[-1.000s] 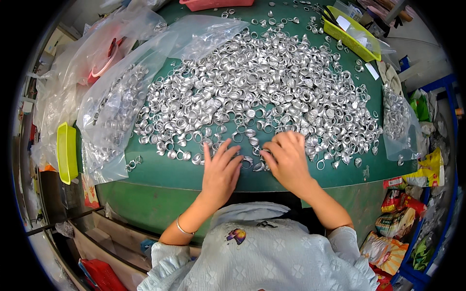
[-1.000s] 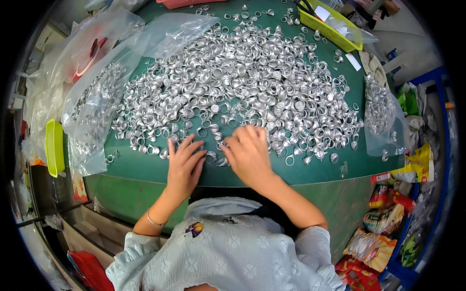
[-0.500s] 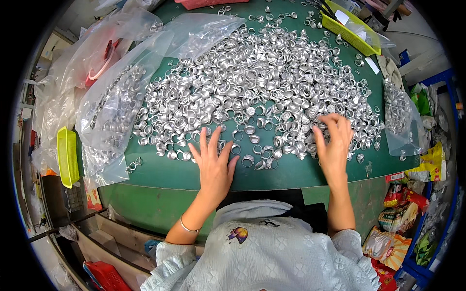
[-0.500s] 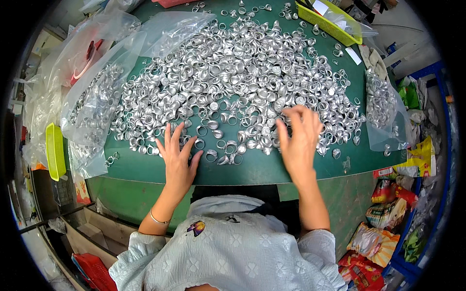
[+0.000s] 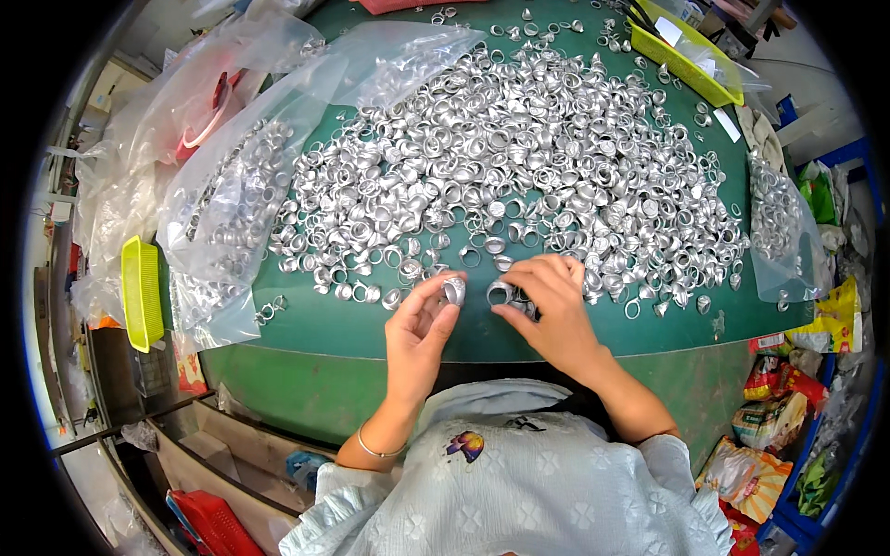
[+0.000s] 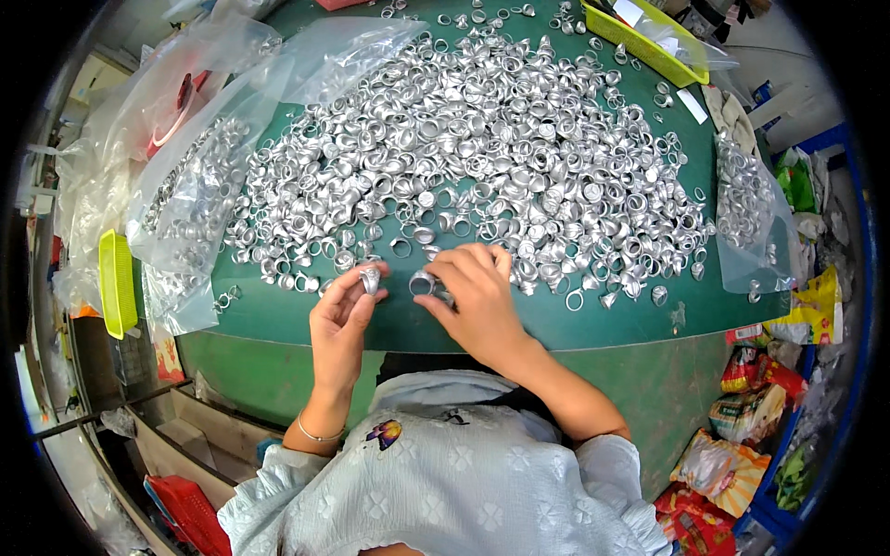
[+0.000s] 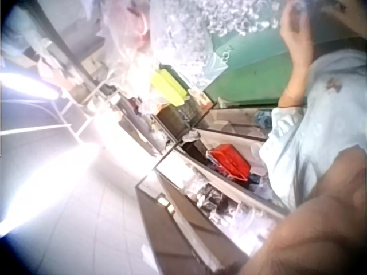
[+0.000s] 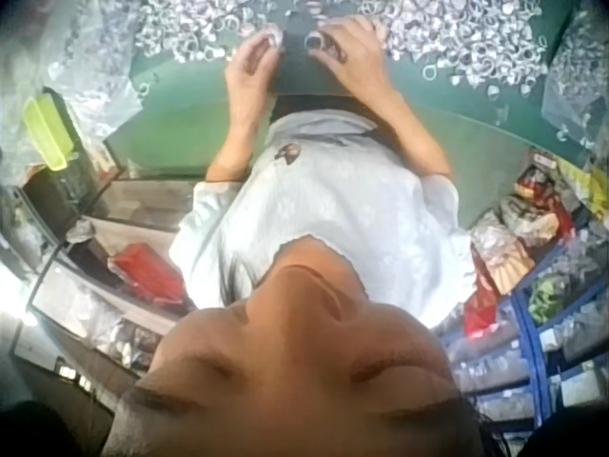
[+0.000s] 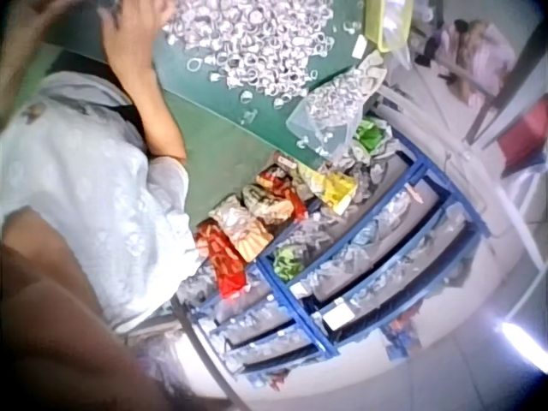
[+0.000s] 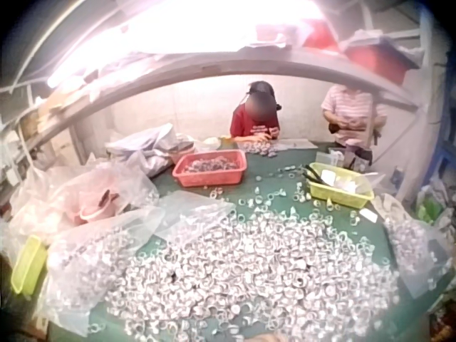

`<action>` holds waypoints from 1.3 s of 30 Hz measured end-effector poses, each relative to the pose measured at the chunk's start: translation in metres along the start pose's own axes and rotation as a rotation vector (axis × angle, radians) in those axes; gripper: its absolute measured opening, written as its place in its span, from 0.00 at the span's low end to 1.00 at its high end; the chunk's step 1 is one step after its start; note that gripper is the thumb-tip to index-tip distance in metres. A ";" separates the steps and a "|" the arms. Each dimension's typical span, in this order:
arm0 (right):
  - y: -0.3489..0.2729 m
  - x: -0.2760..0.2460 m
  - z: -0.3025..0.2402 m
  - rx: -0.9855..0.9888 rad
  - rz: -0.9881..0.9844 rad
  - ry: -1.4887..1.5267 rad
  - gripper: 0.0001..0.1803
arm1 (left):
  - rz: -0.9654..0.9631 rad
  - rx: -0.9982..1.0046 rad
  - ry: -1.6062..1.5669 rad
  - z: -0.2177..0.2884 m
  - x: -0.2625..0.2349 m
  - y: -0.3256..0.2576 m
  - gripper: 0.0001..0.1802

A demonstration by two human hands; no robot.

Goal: The person sorts through a large pile of small silver-colored metal rings on a green work table, picking them up and grouping them.

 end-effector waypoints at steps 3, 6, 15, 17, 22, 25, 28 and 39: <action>-0.004 -0.014 0.010 0.155 0.155 0.300 0.17 | -0.182 -0.309 -0.360 -0.020 0.011 -0.003 0.18; -0.013 -0.009 0.018 0.253 0.217 0.510 0.17 | -0.287 -0.411 -0.479 -0.029 0.020 -0.008 0.20; -0.015 -0.015 0.006 0.176 0.195 0.459 0.14 | -0.204 -0.453 -0.428 -0.034 0.040 -0.012 0.16; -0.020 -0.021 0.023 0.261 0.265 0.437 0.13 | -0.194 -0.481 -0.426 -0.041 0.037 -0.012 0.13; -0.005 -0.051 0.035 0.067 0.261 0.008 0.13 | -0.024 -0.371 -0.162 -0.041 0.017 -0.008 0.08; -0.014 -0.057 0.032 0.088 0.225 -0.146 0.15 | 0.088 0.058 0.531 -0.007 0.027 -0.010 0.12; -0.025 -0.059 0.029 0.112 0.121 -0.166 0.17 | 0.045 0.187 0.875 -0.001 0.048 -0.009 0.19; -0.042 0.004 0.014 0.159 -0.192 -0.365 0.47 | 0.099 0.322 1.144 -0.006 0.058 0.002 0.16</action>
Point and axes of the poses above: each hand's wrist, its own y-axis towards the middle knuckle, its own x-axis out of the palm, z = x × y, the point moved 8 cm from there along y, towards the middle knuckle, and after that the axes turned 13 degrees about -x, right-handed, at the moved point
